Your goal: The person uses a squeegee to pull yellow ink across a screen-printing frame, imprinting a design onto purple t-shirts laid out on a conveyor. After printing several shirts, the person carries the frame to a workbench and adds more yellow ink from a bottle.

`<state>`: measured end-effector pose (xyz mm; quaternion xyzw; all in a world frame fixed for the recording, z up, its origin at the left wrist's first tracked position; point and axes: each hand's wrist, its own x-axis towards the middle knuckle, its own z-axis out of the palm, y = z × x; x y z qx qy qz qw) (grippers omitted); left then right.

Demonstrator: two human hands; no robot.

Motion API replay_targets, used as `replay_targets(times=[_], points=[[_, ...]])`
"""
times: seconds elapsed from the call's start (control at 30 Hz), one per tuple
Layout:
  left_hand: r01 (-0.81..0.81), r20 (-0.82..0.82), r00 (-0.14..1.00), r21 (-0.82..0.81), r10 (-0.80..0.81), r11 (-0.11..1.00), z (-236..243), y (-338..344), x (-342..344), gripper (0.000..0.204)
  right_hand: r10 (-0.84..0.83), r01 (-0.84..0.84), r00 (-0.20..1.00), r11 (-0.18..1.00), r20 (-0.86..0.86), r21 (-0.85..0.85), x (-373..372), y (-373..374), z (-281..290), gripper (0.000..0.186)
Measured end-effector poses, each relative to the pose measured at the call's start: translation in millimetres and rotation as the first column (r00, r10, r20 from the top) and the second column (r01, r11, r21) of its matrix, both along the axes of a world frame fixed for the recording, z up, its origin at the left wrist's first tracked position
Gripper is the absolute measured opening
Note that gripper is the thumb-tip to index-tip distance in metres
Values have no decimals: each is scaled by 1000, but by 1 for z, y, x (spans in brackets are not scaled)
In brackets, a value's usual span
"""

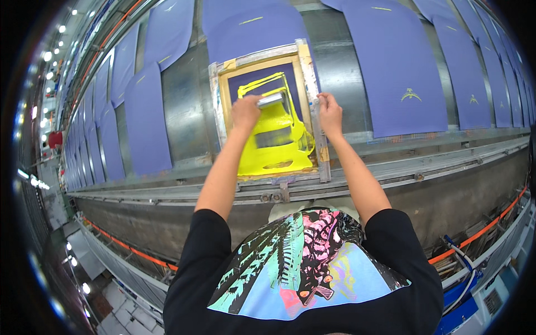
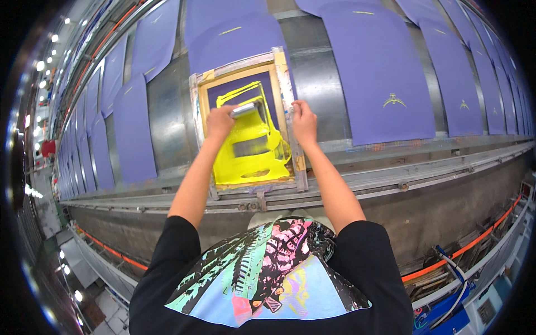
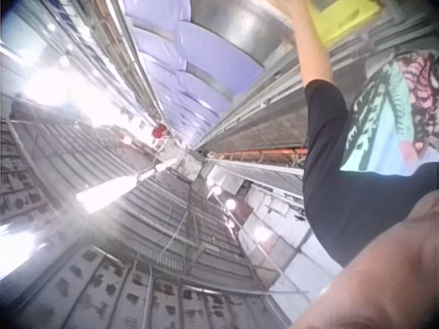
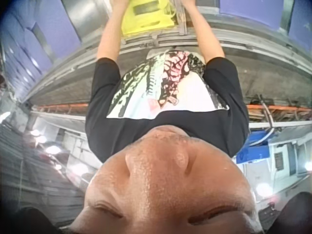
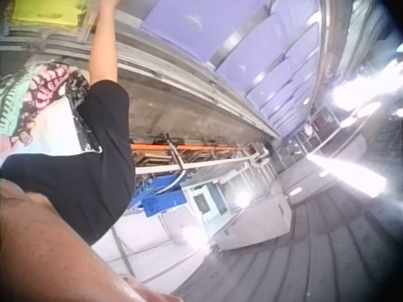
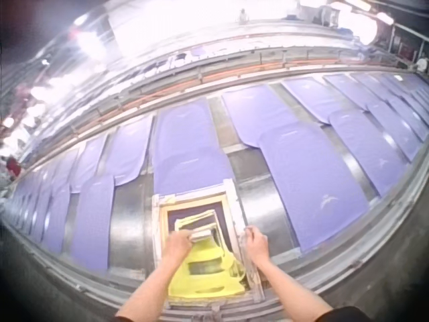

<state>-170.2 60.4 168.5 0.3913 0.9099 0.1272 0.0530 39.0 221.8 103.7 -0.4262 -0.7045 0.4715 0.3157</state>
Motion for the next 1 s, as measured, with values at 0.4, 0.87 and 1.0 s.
replay_targets(times=[0.4,0.87,1.0], points=[[262,21,962,224,-273,939,-57,-133,160,52,37,-36,997,999,75,-14,37,3,-35,20],[115,207,966,206,-158,972,-61,-160,88,51,46,-45,999,998,-7,34,-41,-51,-45,24],[121,126,982,174,-144,977,-70,-154,62,53,19,-17,995,1000,-100,24,-63,-47,-49,26]])
